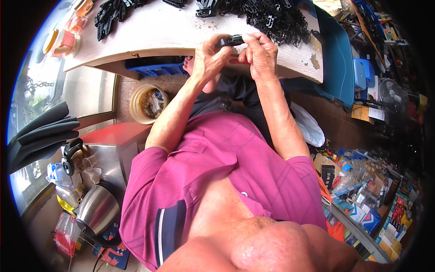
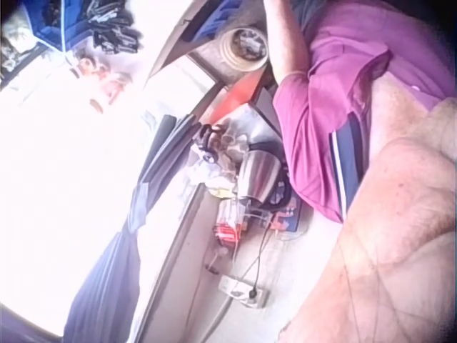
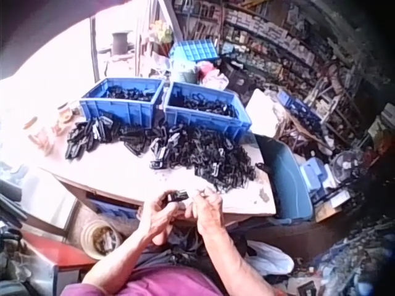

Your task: The person repeatedly assembles small plastic components by inserting small parts into plastic housings by hand and placing them on the table.

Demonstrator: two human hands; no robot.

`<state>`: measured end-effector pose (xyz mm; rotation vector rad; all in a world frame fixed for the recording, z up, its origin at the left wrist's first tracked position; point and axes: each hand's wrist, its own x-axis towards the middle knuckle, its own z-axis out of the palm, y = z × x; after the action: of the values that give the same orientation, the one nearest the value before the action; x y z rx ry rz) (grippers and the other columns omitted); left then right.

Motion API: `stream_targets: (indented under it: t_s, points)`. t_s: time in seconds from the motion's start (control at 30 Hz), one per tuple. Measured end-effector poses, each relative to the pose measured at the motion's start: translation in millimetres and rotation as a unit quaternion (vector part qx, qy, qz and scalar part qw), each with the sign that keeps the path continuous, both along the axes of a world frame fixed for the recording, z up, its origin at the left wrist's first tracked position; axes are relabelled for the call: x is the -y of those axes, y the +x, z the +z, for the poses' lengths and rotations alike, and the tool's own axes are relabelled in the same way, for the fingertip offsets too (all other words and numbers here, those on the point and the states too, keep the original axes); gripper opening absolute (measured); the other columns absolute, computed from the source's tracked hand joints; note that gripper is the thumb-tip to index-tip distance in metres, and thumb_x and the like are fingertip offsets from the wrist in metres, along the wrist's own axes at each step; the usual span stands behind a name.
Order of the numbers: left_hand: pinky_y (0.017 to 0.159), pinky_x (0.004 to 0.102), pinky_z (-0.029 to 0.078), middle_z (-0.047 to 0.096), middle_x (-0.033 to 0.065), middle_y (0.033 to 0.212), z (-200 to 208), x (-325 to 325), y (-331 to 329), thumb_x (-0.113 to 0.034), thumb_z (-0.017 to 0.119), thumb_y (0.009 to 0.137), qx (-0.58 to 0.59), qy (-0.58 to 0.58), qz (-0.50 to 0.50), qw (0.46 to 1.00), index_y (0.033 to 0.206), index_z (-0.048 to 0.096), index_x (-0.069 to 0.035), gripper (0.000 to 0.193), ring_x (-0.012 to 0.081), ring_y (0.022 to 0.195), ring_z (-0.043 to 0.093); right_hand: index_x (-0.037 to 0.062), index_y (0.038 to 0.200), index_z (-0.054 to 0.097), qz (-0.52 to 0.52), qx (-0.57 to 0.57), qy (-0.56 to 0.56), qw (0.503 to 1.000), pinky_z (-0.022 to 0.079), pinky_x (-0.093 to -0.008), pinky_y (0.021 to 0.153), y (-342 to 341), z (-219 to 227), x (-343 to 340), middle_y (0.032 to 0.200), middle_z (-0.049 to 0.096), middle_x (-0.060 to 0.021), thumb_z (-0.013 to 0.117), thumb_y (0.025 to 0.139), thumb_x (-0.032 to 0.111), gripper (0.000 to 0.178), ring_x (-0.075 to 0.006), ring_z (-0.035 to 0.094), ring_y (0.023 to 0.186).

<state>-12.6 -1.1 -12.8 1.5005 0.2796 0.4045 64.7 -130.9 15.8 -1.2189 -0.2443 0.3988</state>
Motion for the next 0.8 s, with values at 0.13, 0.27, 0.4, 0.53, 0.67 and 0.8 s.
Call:
stream_targets:
  t_s: [0.13,0.27,0.4,0.53,0.67,0.8]
  points:
    - [0.057,0.0208,0.048,0.063,0.0002,0.075,4.2,-0.1,-0.7,-0.008,0.063,0.085,-0.021,0.029,-0.014,0.999,0.117,0.062,-0.002,0.033,0.0061,0.060,0.056,0.0056,0.079,0.061,-0.009,-0.007,-0.015,1.000,0.043,-0.0263,0.041,-2.1,-0.4,-0.8,0.048,0.046,0.0019,0.070,0.085,0.008,0.011,-0.0107,0.045,0.038]
    - [0.059,0.0283,0.051,0.067,0.0079,0.070,-2.3,-0.5,0.7,-0.012,0.061,0.080,0.020,0.077,-0.009,0.997,0.110,0.065,-0.001,0.032,0.0113,0.061,0.061,0.0057,0.079,0.062,-0.011,-0.004,-0.015,1.000,0.043,-0.0262,0.040,-5.7,-3.7,-1.5,0.049,0.046,0.0023,0.070,0.085,0.008,0.010,-0.0094,0.043,0.037]
    - [0.063,0.0296,0.053,0.068,0.0096,0.073,-5.8,0.1,0.3,-0.016,0.064,0.082,0.050,0.124,0.007,0.991,0.109,0.066,-0.002,0.030,0.0140,0.064,0.064,0.0067,0.079,0.062,-0.015,-0.018,-0.022,0.999,0.041,-0.0250,0.041,-11.7,-1.2,-2.8,0.051,0.047,0.0036,0.070,0.085,0.008,0.010,-0.0070,0.039,0.038]
    - [0.065,0.0281,0.053,0.069,0.0086,0.075,10.3,8.4,2.1,-0.020,0.065,0.086,0.034,0.058,0.035,0.997,0.102,0.069,-0.001,0.024,0.0131,0.067,0.065,0.0065,0.078,0.064,-0.012,-0.009,-0.016,1.000,0.032,-0.0197,0.041,-6.0,-8.0,-3.4,0.062,0.057,0.0036,0.070,0.084,0.009,0.009,-0.0028,0.045,0.046]
    - [0.064,0.0258,0.052,0.068,0.0050,0.074,9.5,10.4,4.3,-0.017,0.065,0.088,0.050,-0.031,0.056,0.997,0.097,0.070,0.000,0.020,0.0097,0.068,0.063,0.0063,0.076,0.062,-0.009,-0.007,-0.042,0.999,0.033,-0.0198,0.043,-3.5,-6.1,-9.1,0.063,0.057,0.0038,0.072,0.083,0.010,0.013,-0.0037,0.044,0.047]
    - [0.052,0.0213,0.045,0.063,0.0006,0.071,-3.3,-7.2,-2.3,-0.010,0.066,0.088,0.069,-0.068,0.119,0.988,0.095,0.070,-0.002,0.011,0.0054,0.060,0.055,0.0020,0.079,0.057,-0.034,-0.010,-0.080,0.996,0.043,-0.0258,0.039,-6.3,3.9,-24.9,0.065,0.058,-0.0046,0.072,0.081,0.012,0.018,-0.0120,0.050,0.043]
